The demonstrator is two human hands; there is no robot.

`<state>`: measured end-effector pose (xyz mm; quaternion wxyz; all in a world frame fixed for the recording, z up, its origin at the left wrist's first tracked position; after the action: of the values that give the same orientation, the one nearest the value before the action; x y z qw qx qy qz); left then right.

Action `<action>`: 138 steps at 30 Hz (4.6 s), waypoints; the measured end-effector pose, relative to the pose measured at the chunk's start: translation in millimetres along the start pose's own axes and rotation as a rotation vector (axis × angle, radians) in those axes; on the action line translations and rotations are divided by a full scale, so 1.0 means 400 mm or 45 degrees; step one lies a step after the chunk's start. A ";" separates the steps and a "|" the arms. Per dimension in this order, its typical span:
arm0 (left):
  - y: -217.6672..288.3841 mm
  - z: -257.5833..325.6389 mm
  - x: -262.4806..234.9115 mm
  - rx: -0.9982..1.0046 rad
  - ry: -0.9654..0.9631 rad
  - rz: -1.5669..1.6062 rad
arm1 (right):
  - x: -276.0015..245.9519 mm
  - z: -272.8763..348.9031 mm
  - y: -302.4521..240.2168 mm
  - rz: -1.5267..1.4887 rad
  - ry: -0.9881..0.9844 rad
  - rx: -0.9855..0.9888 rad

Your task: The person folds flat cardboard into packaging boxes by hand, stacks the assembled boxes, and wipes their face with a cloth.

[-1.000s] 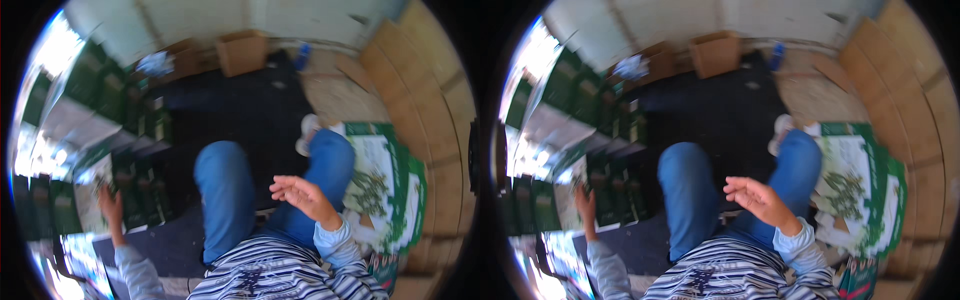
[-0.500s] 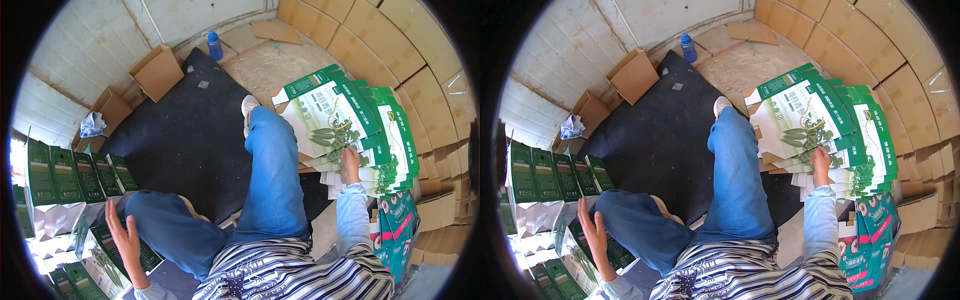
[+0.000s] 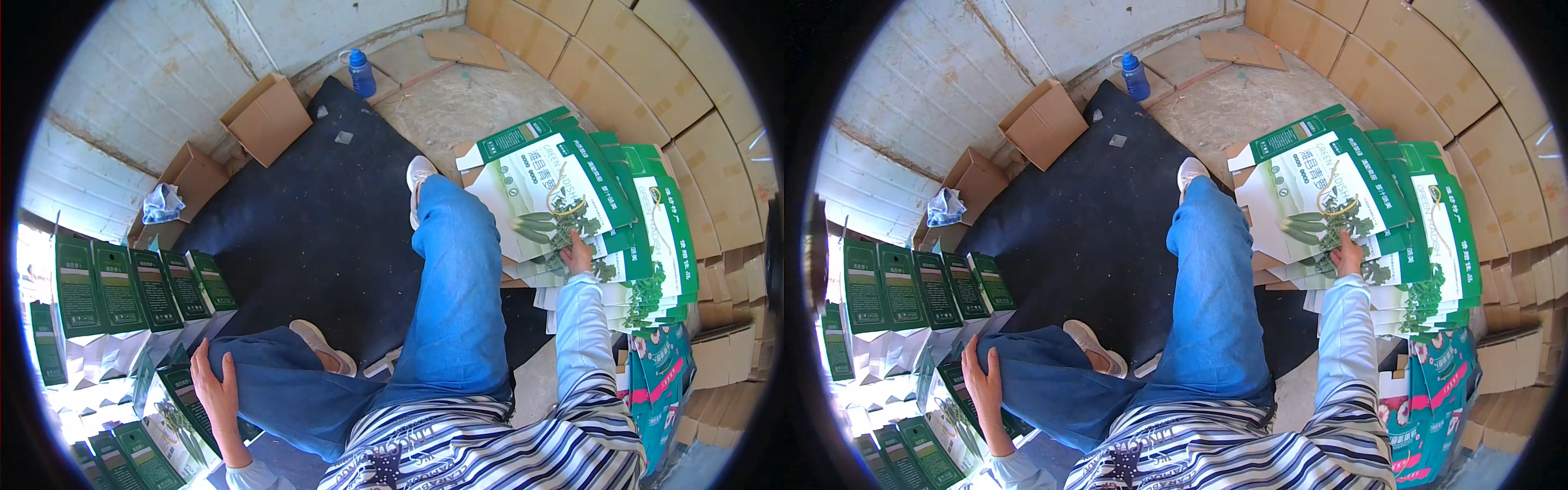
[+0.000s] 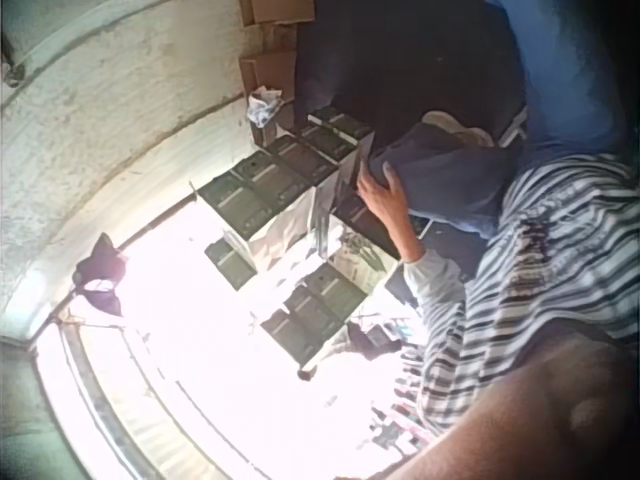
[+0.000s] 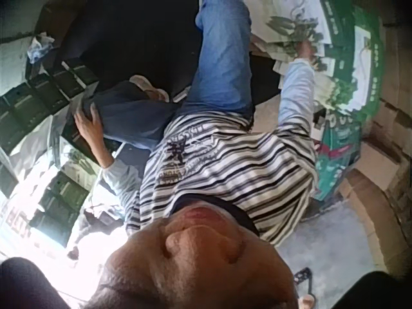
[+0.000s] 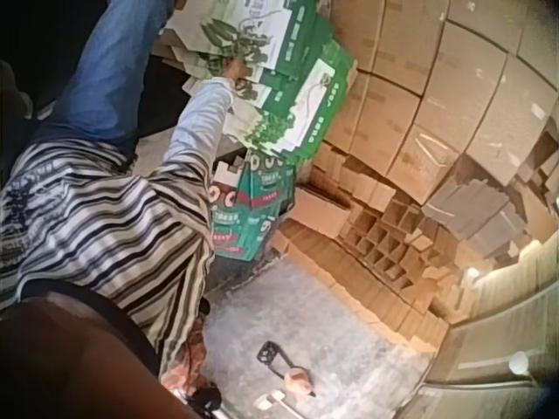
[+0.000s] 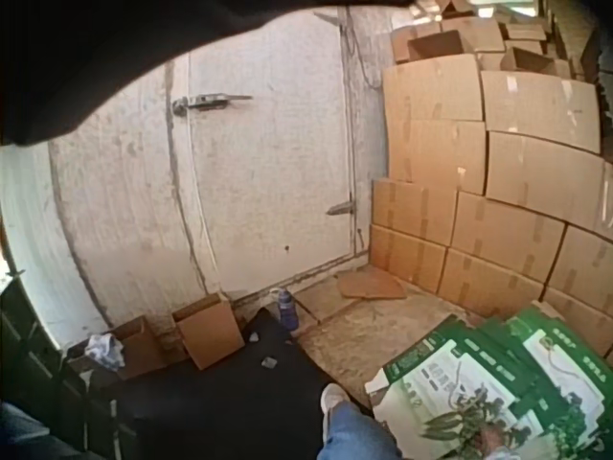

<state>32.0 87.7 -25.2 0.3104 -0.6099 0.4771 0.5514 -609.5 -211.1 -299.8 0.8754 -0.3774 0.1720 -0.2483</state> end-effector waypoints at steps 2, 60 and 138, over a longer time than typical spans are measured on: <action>-0.008 0.010 -0.005 -0.032 -0.007 -0.007 | 0.033 0.029 -0.013 -0.081 -0.211 0.062; 0.015 -0.362 0.101 -0.361 -0.282 1.932 | 0.852 1.164 0.020 1.485 -1.437 -1.813; 0.200 -0.186 0.310 0.620 -0.148 0.049 | 1.047 0.993 -0.009 2.233 -1.563 -2.216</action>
<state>-21.7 -37.4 -118.7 0.4645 -0.4752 0.5887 0.4603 -74.1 -221.2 -84.3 0.1627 -0.6152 0.0395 0.7704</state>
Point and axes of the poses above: each hand's wrist, its own z-axis away from the middle knuckle, its own x-axis out of the palm, y = z × x, the point moved 1 cm from there along -z, towards the middle knuckle, and after that the axes turned 7 degrees about x, right-handed, at the moved point
